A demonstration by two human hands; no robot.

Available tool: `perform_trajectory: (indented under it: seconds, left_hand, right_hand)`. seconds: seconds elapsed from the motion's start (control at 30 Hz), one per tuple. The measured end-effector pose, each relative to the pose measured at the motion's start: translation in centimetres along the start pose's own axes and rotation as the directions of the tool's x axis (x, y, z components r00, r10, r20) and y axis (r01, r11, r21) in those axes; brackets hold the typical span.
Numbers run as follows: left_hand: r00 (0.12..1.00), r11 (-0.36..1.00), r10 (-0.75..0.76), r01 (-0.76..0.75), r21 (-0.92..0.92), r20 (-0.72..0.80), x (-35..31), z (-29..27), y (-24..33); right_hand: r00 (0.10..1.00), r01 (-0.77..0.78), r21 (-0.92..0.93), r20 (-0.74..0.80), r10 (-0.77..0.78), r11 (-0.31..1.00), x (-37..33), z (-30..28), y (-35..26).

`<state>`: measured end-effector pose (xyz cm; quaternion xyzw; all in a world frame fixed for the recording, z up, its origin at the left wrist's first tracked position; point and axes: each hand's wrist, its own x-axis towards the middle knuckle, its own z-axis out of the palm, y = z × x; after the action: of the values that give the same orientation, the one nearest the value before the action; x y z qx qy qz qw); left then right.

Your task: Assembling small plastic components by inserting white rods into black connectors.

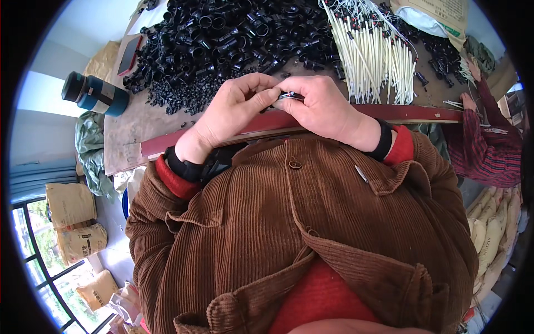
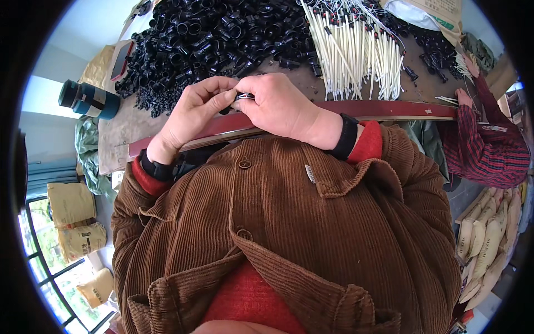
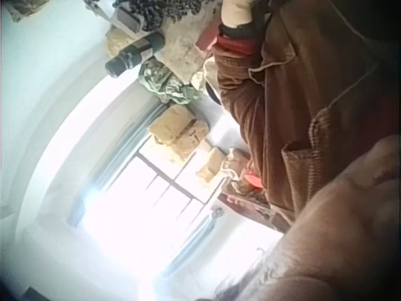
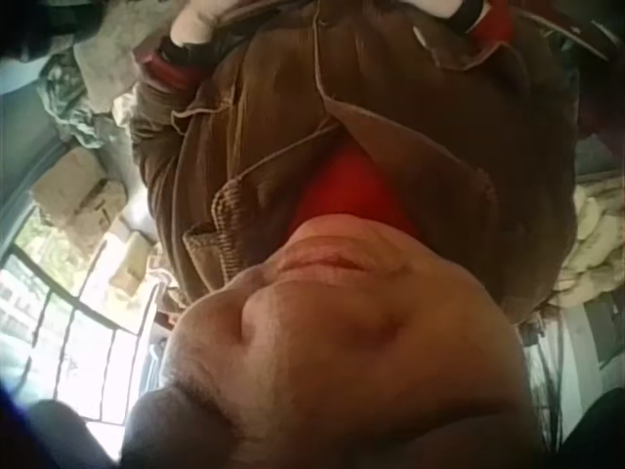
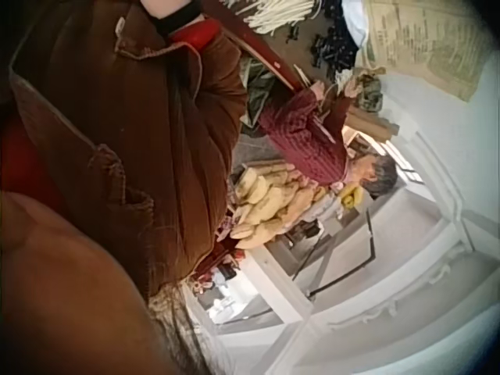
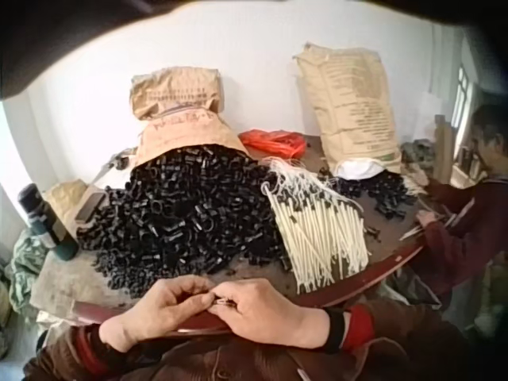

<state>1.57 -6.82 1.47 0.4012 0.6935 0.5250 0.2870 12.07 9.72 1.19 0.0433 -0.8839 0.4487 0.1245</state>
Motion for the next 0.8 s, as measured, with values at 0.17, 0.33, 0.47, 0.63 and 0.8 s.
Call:
perform_trajectory:
  seconds: [0.17,0.33,0.47,0.63,0.8]
  left_hand:
    - [0.829,0.748,0.552,-0.443,0.494,-0.093,-0.5,-0.8,-1.2]
    - [0.701,0.608,0.704,-0.511,0.608,-0.114,-0.8,-0.9,-2.3]
    - [0.887,0.948,0.221,-0.097,0.304,-0.406,-1.0,0.9,-1.8]
    - [0.924,0.993,-0.008,0.054,0.109,-0.383,0.8,1.8,-3.5]
    - [0.858,0.723,0.439,-0.159,0.672,-0.268,1.8,2.9,-3.3]
  right_hand:
    - [1.000,0.007,0.132,-0.019,-0.004,0.991,1.1,0.0,-0.3]
    - [0.990,-0.141,0.309,0.067,0.126,0.941,2.1,0.7,0.1]
    - [0.995,-0.102,0.220,0.025,0.098,0.970,2.3,1.1,1.4]
    - [0.994,0.096,-0.014,-0.057,-0.096,0.995,1.8,1.5,3.7]
    - [0.982,0.145,-0.171,-0.095,-0.162,0.975,1.1,1.2,5.1]
